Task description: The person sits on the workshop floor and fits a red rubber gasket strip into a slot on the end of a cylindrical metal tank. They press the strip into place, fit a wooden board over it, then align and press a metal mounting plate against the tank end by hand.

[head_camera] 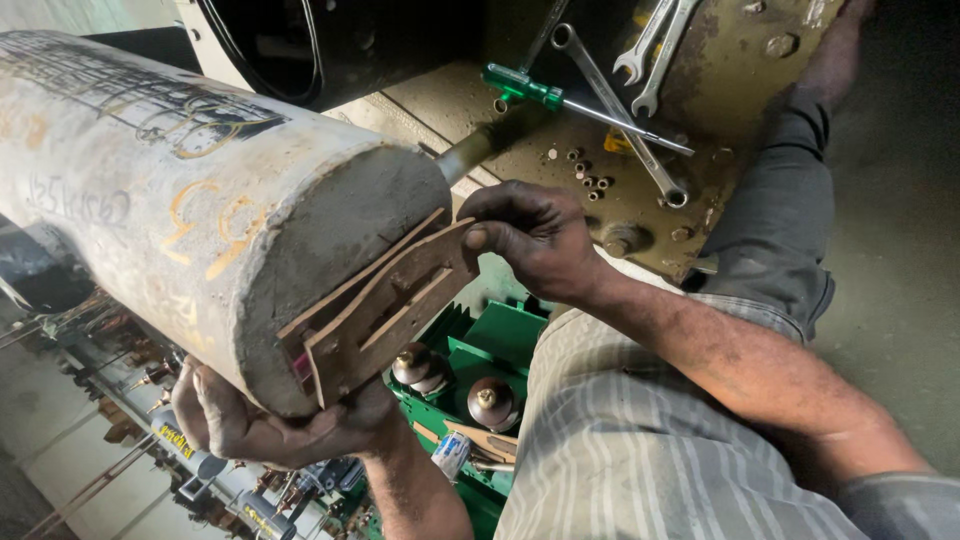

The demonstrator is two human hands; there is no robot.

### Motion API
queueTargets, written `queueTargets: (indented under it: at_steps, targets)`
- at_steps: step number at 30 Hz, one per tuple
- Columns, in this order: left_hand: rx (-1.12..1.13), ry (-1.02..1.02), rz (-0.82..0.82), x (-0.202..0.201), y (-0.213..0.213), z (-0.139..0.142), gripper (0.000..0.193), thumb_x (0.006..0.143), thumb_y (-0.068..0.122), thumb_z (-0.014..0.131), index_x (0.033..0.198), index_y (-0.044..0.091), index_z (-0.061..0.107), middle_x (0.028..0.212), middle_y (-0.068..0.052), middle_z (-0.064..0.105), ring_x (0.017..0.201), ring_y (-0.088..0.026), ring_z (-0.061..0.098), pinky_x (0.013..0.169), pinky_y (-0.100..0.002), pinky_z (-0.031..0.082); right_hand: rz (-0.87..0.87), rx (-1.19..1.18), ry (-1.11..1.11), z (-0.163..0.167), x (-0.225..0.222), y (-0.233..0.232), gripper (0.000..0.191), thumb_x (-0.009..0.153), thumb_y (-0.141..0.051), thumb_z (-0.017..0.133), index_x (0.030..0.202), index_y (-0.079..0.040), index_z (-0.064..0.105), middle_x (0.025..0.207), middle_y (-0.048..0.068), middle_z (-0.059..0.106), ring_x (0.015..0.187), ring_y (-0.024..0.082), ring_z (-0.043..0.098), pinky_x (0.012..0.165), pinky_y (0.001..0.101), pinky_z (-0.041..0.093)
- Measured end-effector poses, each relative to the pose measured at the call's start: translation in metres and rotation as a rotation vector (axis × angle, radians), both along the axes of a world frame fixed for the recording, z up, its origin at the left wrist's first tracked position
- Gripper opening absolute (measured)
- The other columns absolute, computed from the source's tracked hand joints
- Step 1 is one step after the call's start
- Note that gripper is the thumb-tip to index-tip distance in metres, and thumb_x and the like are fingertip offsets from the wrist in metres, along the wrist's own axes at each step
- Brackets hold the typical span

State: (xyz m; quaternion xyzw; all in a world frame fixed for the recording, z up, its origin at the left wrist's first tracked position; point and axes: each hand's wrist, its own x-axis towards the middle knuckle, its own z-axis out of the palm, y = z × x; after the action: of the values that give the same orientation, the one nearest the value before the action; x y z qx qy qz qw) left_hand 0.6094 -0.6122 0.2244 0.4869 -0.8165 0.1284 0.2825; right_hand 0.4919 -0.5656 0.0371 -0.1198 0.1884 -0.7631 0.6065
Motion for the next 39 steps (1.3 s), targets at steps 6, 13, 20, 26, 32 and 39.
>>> queueTargets:
  at_steps: [6,13,20,26,32,39]
  targets:
    - [-0.001,0.031,0.028,-0.003,-0.002,-0.001,0.082,0.096,0.070,0.066,0.137,0.002,0.043,0.134,-0.017,0.046,0.128,-0.031,0.050,0.108,-0.050,0.046,-0.013,0.044,0.070,-0.008,0.006,0.000,0.025,0.103,-0.016,0.071,0.119,0.002,0.065,0.103,0.008,0.073,0.091,0.013,0.071,0.082,0.0314,0.063]
    - [-0.028,0.039,0.044,-0.014,-0.009,0.000,0.089,0.090,0.075,0.060,0.138,0.002,0.046,0.135,-0.019,0.046,0.129,-0.032,0.051,0.108,-0.050,0.045,-0.039,0.162,0.168,-0.011,0.012,-0.003,0.022,0.098,-0.014,0.077,0.113,0.002,0.071,0.106,0.007,0.074,0.096,0.010,0.068,0.086,0.0272,0.060]
    - [-0.059,-0.133,0.089,-0.009,-0.012,0.002,0.072,0.100,0.061,0.057,0.140,0.001,0.047,0.133,-0.018,0.047,0.130,-0.032,0.049,0.107,-0.050,0.047,0.013,0.125,0.092,-0.009,0.014,-0.008,0.022,0.097,-0.010,0.076,0.115,0.001,0.070,0.107,0.007,0.073,0.094,0.011,0.070,0.083,0.0279,0.061]
    - [0.007,0.025,0.089,-0.019,-0.007,0.003,0.076,0.099,0.065,0.062,0.136,0.001,0.044,0.135,-0.016,0.044,0.131,-0.031,0.049,0.109,-0.048,0.045,-0.284,0.012,0.505,0.005,-0.014,-0.007,0.035,0.096,-0.005,0.074,0.128,-0.005,0.060,0.104,0.008,0.073,0.095,0.018,0.074,0.085,0.0300,0.061]
    - [-0.007,0.027,0.097,0.007,-0.011,0.001,0.092,0.082,0.076,0.067,0.132,0.000,0.049,0.129,-0.017,0.050,0.127,-0.031,0.054,0.106,-0.047,0.047,-0.461,0.017,0.825,0.012,-0.015,-0.005,0.035,0.091,-0.002,0.082,0.123,-0.004,0.067,0.106,0.016,0.075,0.094,0.026,0.077,0.079,0.0329,0.063]
    - [0.342,-0.286,-0.104,0.062,-0.042,0.047,0.134,0.060,0.086,0.076,0.143,-0.014,0.044,0.130,-0.021,0.059,0.106,-0.033,0.067,0.097,-0.040,0.058,-0.233,0.199,0.460,0.019,0.004,-0.002,0.031,0.088,0.001,0.081,0.117,-0.001,0.072,0.108,0.016,0.076,0.097,0.023,0.078,0.084,0.0301,0.065]
